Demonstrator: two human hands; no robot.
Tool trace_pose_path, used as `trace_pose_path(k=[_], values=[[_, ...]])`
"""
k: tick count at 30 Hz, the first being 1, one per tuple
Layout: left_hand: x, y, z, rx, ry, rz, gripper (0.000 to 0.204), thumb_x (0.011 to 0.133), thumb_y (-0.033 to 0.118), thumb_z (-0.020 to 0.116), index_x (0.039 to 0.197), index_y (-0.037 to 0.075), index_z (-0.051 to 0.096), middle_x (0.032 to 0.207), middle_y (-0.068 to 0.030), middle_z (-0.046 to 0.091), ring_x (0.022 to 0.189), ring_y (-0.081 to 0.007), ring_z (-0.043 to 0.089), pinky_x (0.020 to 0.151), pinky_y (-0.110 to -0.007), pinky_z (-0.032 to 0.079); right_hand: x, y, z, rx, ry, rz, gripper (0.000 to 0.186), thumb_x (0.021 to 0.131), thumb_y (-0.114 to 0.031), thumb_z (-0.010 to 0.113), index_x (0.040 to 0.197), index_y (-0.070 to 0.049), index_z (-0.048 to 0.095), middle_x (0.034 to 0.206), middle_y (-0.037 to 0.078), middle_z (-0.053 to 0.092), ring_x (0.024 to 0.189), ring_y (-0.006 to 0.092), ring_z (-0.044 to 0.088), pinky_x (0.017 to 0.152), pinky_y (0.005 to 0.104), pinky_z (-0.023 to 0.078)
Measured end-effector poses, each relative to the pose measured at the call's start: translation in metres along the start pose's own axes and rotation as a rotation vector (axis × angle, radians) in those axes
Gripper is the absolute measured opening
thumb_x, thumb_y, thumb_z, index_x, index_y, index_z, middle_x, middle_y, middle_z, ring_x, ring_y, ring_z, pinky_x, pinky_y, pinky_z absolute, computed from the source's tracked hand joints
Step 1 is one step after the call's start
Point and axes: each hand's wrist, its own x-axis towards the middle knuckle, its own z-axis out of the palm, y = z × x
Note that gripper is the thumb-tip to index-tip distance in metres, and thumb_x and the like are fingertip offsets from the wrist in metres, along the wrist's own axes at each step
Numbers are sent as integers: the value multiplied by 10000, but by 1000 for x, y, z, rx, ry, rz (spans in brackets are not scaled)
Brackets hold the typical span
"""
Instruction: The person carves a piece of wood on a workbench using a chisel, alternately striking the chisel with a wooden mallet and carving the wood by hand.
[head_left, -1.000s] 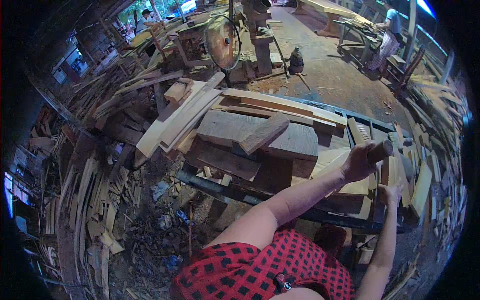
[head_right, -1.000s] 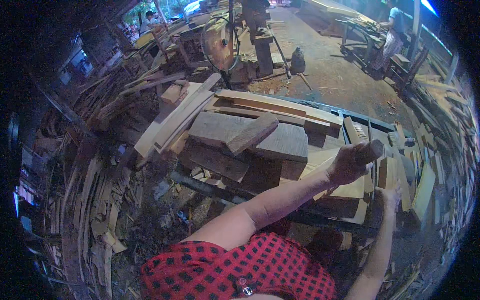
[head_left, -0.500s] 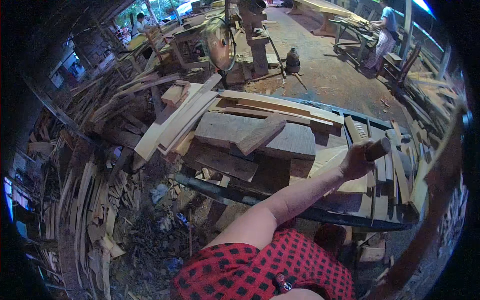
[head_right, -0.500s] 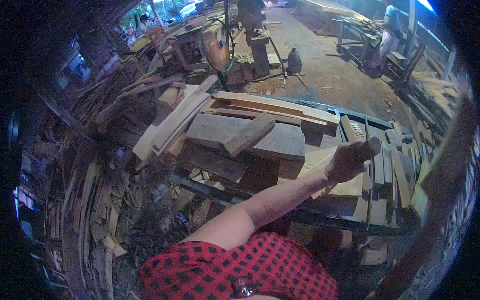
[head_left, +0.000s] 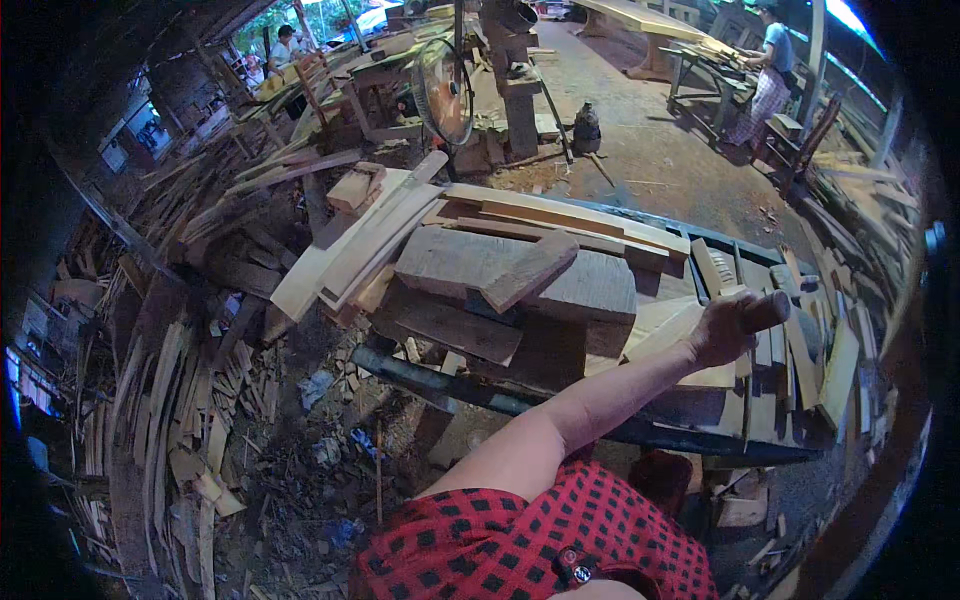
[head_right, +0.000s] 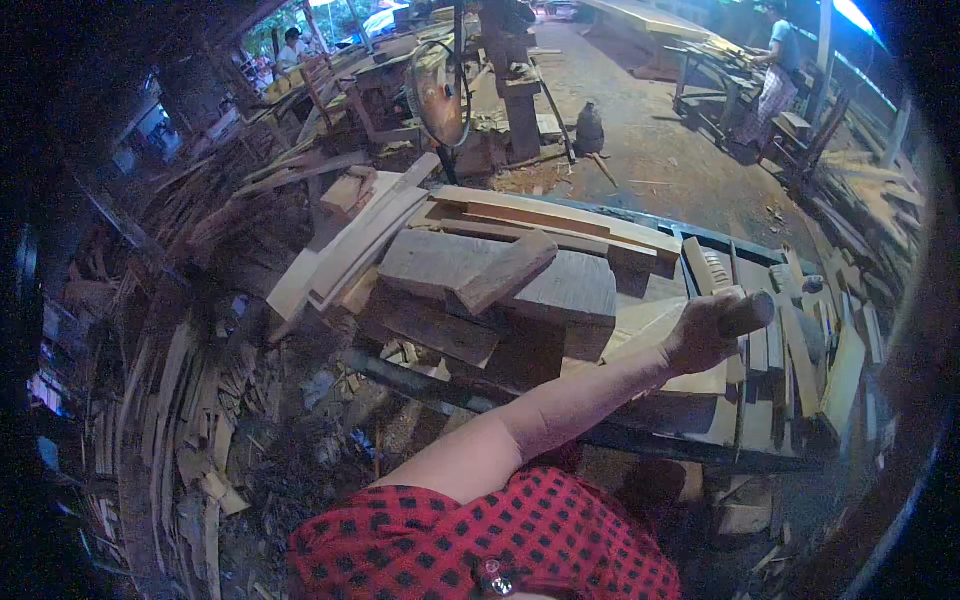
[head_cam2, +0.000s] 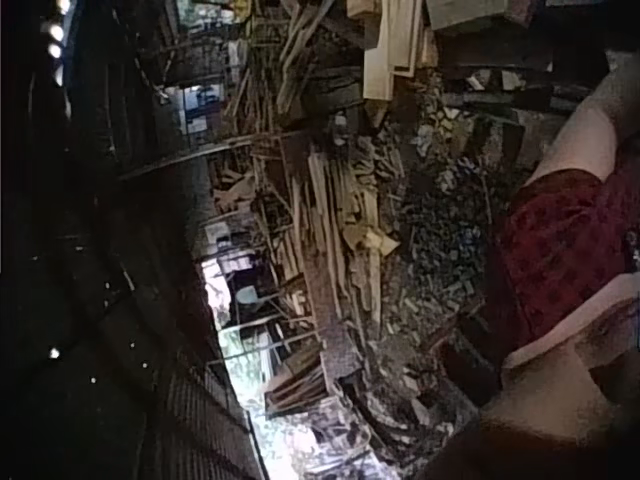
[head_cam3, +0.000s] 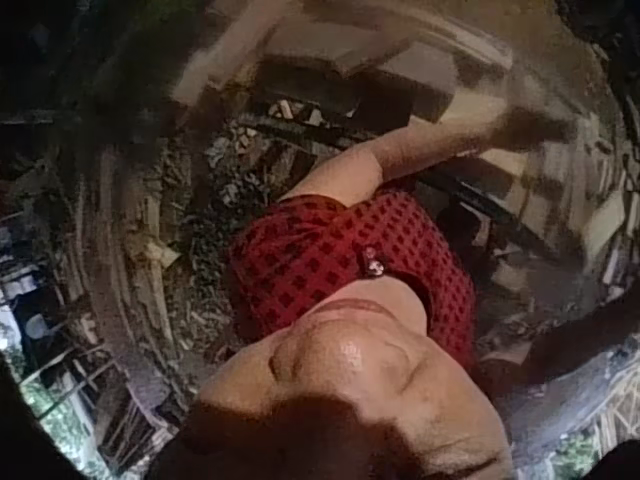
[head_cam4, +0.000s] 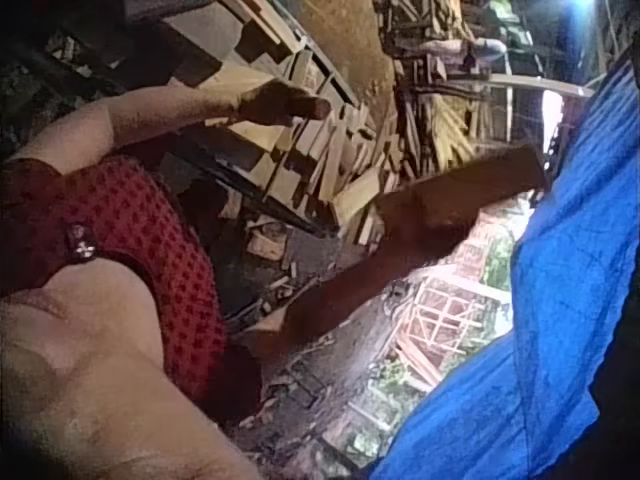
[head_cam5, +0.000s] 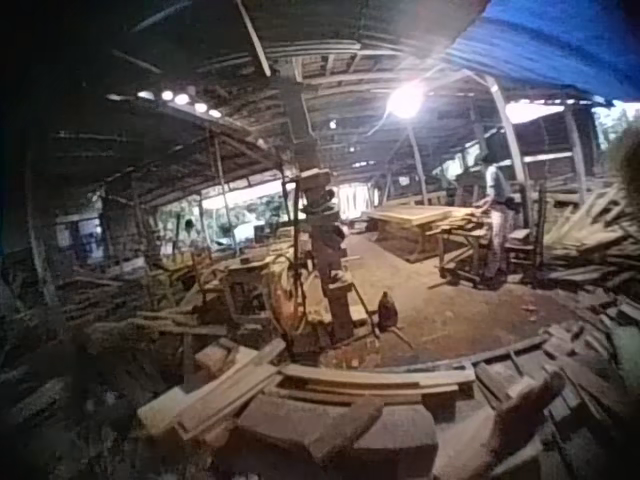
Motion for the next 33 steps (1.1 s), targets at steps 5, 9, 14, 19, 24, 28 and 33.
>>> trace_pose_path(k=[5, 9, 14, 19, 24, 28, 33], values=[[2, 1, -3, -51, -66, -49, 444, 633, 100, 710, 1014, 67, 484, 847, -93, 495, 796, -298, 595, 682, -368, 503, -1, 1, 4, -1, -54, 14, 887, 560, -351, 793, 1305, -20, 444, 1156, 162, 577, 1055, 234, 559, 910, 350, 432], [2, 5, -5, 19, -104, -19, 437, 634, 104, 706, 1015, 70, 493, 843, -86, 498, 795, -285, 599, 695, -352, 508, -6, 5, 5, -6, 110, -128, 877, 573, -374, 787, 1306, -25, 456, 1161, 165, 583, 1056, 237, 567, 914, 355, 436], [-3, -4, 5, 153, -75, 17, 435, 641, 197, 695, 1024, 92, 516, 879, -91, 511, 829, -263, 590, 692, -354, 504, -11, -6, 0, -17, 38, -30, 836, 563, -325, 782, 1281, -24, 476, 1123, 165, 595, 1033, 247, 578, 907, 353, 439], [-12, -12, 10, 235, -157, 55, 447, 755, 187, 600, 1201, 172, 573, 1211, -52, 565, 1096, -212, 531, 852, -347, 469, -10, -18, -2, -58, 18, -21, 798, 553, -275, 777, 1256, -23, 496, 1085, 164, 607, 1009, 258, 588, 900, 352, 443], [-3, 1, -8, 16, -175, -21, 449, 725, 262, 648, 1139, 101, 582, 1059, -108, 608, 1004, -241, 567, 830, -378, 467, -5, -23, -8, -67, 13, -33, 762, 543, -226, 772, 1231, -22, 516, 1047, 163, 619, 986, 269, 599, 892, 350, 446], [1, 15, -17, -167, -31, -86, 311, 719, 175, 690, 994, 66, 594, 853, -114, 644, 816, -250, 645, 735, -355, 519, 3, -45, -12, -5, 50, -25, 735, 535, -187, 769, 1211, -22, 532, 1016, 162, 629, 967, 277, 607, 887, 349, 449], [5, 14, -19, -365, -102, -290, 221, 706, 73, 680, 923, 57, 643, 819, -116, 663, 767, -185, 652, 699, -303, 505, -6, -79, 9, -49, 3, -3, 704, 525, -137, 764, 1186, -21, 552, 978, 162, 641, 943, 288, 618, 880, 347, 453]])
